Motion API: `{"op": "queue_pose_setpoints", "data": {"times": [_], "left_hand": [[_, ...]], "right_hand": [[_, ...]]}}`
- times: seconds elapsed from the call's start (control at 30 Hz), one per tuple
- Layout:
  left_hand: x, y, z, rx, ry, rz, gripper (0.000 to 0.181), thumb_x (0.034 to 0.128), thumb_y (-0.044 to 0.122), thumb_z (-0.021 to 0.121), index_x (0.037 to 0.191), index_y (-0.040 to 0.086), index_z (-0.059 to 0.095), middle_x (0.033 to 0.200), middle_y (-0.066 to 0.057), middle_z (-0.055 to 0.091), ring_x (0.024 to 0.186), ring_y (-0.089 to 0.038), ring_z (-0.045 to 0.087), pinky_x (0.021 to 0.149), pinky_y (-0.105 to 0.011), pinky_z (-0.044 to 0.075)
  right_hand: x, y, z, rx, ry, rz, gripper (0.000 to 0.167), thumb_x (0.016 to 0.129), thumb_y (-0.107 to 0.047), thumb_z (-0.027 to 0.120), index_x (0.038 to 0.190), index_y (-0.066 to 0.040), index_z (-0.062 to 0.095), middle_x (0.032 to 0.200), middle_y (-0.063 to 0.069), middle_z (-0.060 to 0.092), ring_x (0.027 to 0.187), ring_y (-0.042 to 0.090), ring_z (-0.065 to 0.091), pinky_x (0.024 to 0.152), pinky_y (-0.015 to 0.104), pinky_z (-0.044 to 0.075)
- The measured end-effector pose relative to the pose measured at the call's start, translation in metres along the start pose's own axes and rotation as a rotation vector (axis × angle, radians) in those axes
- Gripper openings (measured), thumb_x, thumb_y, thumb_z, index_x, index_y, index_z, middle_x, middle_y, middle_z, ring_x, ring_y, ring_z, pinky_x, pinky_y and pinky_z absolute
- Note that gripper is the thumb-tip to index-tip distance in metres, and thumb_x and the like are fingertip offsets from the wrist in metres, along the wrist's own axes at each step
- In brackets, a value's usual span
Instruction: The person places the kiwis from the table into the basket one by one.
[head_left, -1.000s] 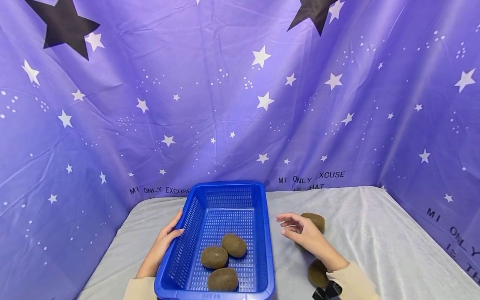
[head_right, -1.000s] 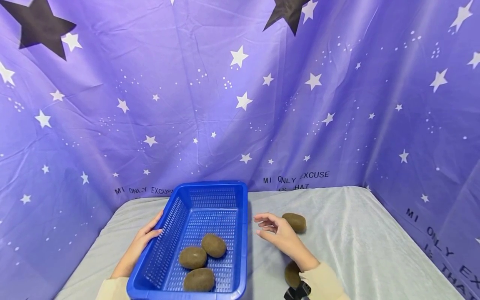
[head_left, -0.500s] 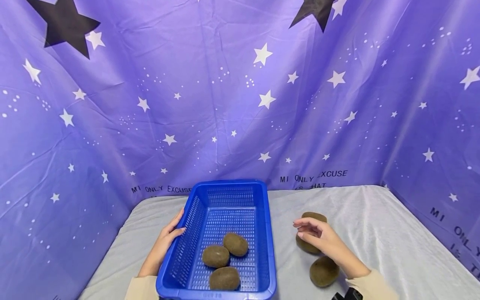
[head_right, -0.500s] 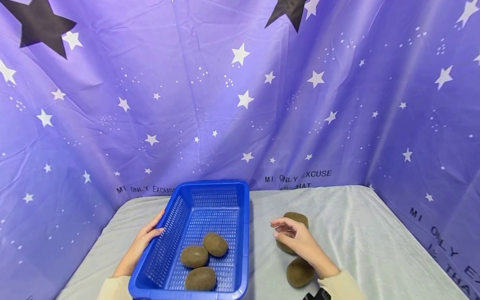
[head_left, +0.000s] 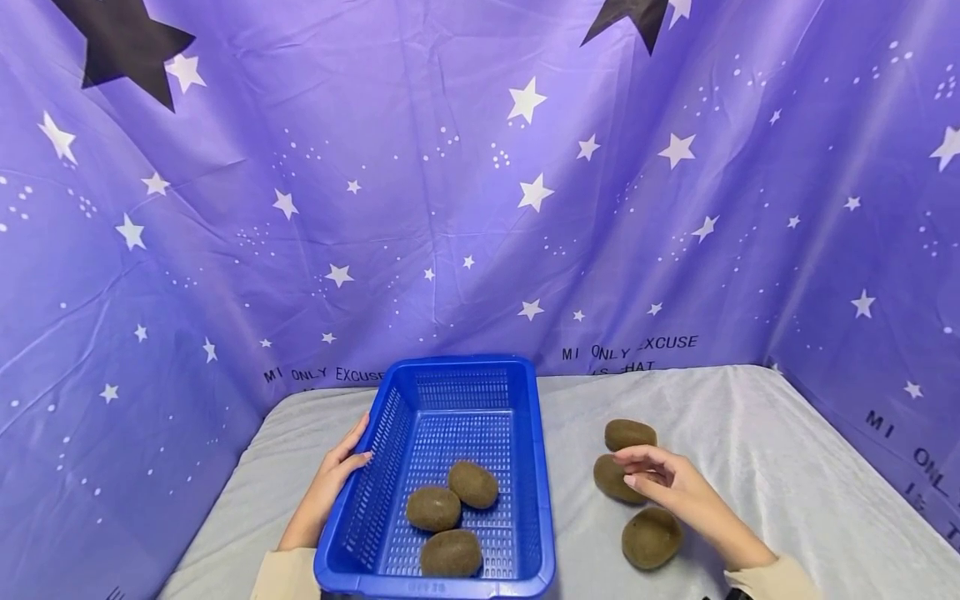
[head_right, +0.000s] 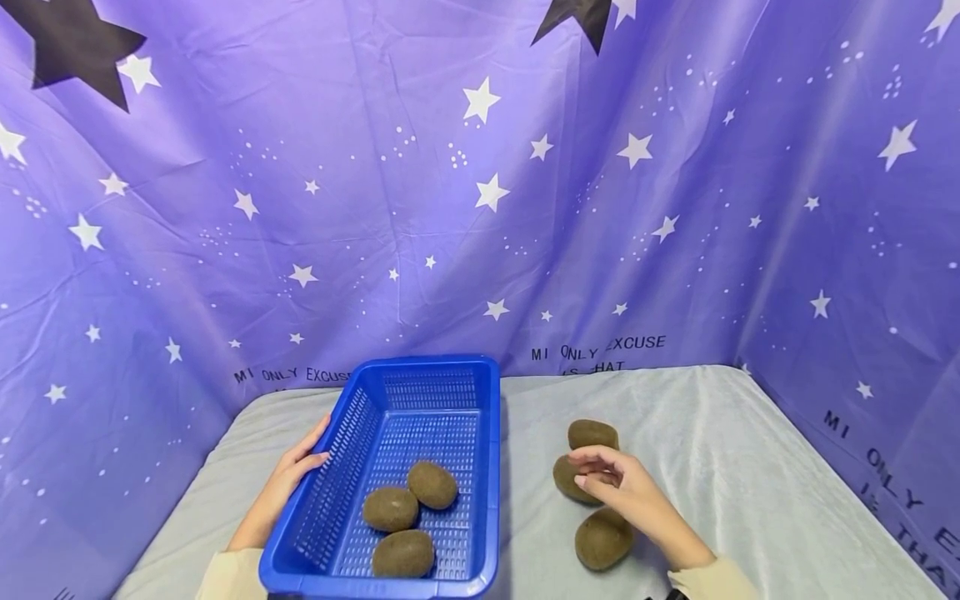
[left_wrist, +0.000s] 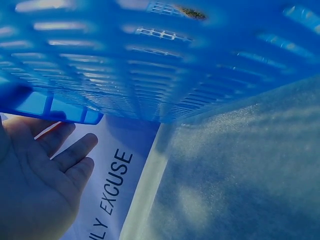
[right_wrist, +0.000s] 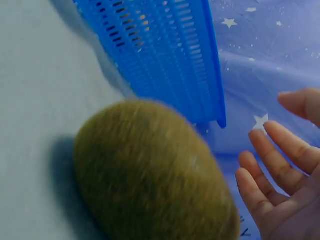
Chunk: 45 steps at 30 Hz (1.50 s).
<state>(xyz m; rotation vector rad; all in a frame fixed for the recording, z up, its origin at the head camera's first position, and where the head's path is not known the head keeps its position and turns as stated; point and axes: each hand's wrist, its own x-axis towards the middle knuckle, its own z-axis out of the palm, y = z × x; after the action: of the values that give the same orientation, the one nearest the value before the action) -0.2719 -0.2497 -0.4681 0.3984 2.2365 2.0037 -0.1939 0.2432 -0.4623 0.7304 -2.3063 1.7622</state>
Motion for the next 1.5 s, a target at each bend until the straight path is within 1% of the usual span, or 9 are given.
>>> {"op": "queue_pose_setpoints", "data": {"times": [0.13,0.23,0.4,0.57,0.7,0.87,1.07,1.27,1.5], "left_hand": [[-0.001,0.001,0.000,0.002,0.004,-0.002,0.062,0.0953,0.012,0.048,0.151,0.013,0.021,0.157,-0.008,0.011,0.118,0.006,0.037,0.089,-0.017,0.041],[-0.001,0.002,0.000,0.005,0.010,0.001,0.062,0.0953,0.013,0.048,0.151,0.014,0.021,0.157,-0.008,0.011,0.120,0.007,0.035,0.089,-0.016,0.039],[-0.001,0.002,0.001,-0.006,0.001,-0.005,0.062,0.0956,0.013,0.048,0.151,0.014,0.021,0.158,-0.008,0.010,0.120,0.006,0.035,0.089,-0.016,0.040],[0.000,0.002,0.001,-0.018,0.008,-0.007,0.062,0.0954,0.012,0.048,0.151,0.014,0.021,0.158,-0.007,0.011,0.119,0.005,0.037,0.089,-0.017,0.041],[0.000,0.002,0.001,-0.001,0.004,0.012,0.062,0.0951,0.012,0.049,0.151,0.012,0.021,0.158,-0.009,0.010,0.121,0.006,0.034,0.090,-0.014,0.039],[0.000,0.001,0.000,0.019,-0.002,0.038,0.062,0.0948,0.011,0.049,0.150,0.009,0.021,0.157,-0.013,0.009,0.122,0.007,0.032,0.091,-0.012,0.036],[-0.001,0.000,0.000,0.015,-0.004,0.012,0.063,0.0950,0.012,0.048,0.151,0.012,0.020,0.158,-0.008,0.009,0.122,0.008,0.031,0.091,-0.013,0.036],[-0.001,0.001,0.001,0.042,0.013,0.006,0.063,0.0946,0.014,0.049,0.151,0.012,0.021,0.158,-0.006,0.010,0.124,0.009,0.027,0.093,-0.011,0.034],[0.000,0.002,0.003,0.047,0.016,0.016,0.063,0.0944,0.013,0.049,0.151,0.011,0.022,0.157,-0.007,0.011,0.121,0.010,0.032,0.090,-0.012,0.037]], "right_hand": [[-0.004,0.004,-0.004,0.041,-0.040,-0.037,0.027,0.089,0.008,0.054,0.114,0.016,0.054,0.114,0.006,0.064,0.099,0.012,0.062,0.081,0.020,0.049],[-0.005,0.008,-0.008,0.055,-0.077,-0.056,0.027,0.088,0.010,0.052,0.115,0.016,0.053,0.114,0.011,0.064,0.101,0.013,0.061,0.082,0.021,0.049],[-0.010,0.015,-0.013,0.053,-0.126,-0.043,0.027,0.088,0.010,0.053,0.115,0.013,0.055,0.110,0.020,0.063,0.102,0.013,0.061,0.085,0.021,0.048],[-0.019,0.021,-0.018,0.024,-0.140,-0.038,0.028,0.087,0.008,0.056,0.115,0.010,0.057,0.111,0.016,0.063,0.104,0.010,0.059,0.087,0.021,0.047],[-0.025,0.024,-0.023,0.017,-0.160,-0.061,0.030,0.086,0.009,0.056,0.116,0.009,0.057,0.112,0.015,0.063,0.105,0.009,0.059,0.087,0.021,0.046],[-0.031,0.025,-0.029,0.069,-0.224,-0.055,0.032,0.086,0.012,0.054,0.118,0.011,0.054,0.115,0.016,0.062,0.108,0.011,0.058,0.089,0.023,0.046],[-0.035,0.027,-0.033,0.115,-0.317,-0.013,0.034,0.088,0.012,0.051,0.121,0.010,0.052,0.120,0.010,0.061,0.109,0.011,0.057,0.086,0.021,0.045],[-0.037,0.033,-0.034,0.173,-0.361,-0.018,0.035,0.087,0.014,0.050,0.122,0.012,0.050,0.121,0.010,0.060,0.109,0.009,0.057,0.087,0.017,0.044],[-0.040,0.041,-0.033,0.213,-0.414,-0.022,0.038,0.085,0.016,0.051,0.123,0.013,0.048,0.122,0.009,0.059,0.103,0.006,0.056,0.082,0.021,0.046]]}}
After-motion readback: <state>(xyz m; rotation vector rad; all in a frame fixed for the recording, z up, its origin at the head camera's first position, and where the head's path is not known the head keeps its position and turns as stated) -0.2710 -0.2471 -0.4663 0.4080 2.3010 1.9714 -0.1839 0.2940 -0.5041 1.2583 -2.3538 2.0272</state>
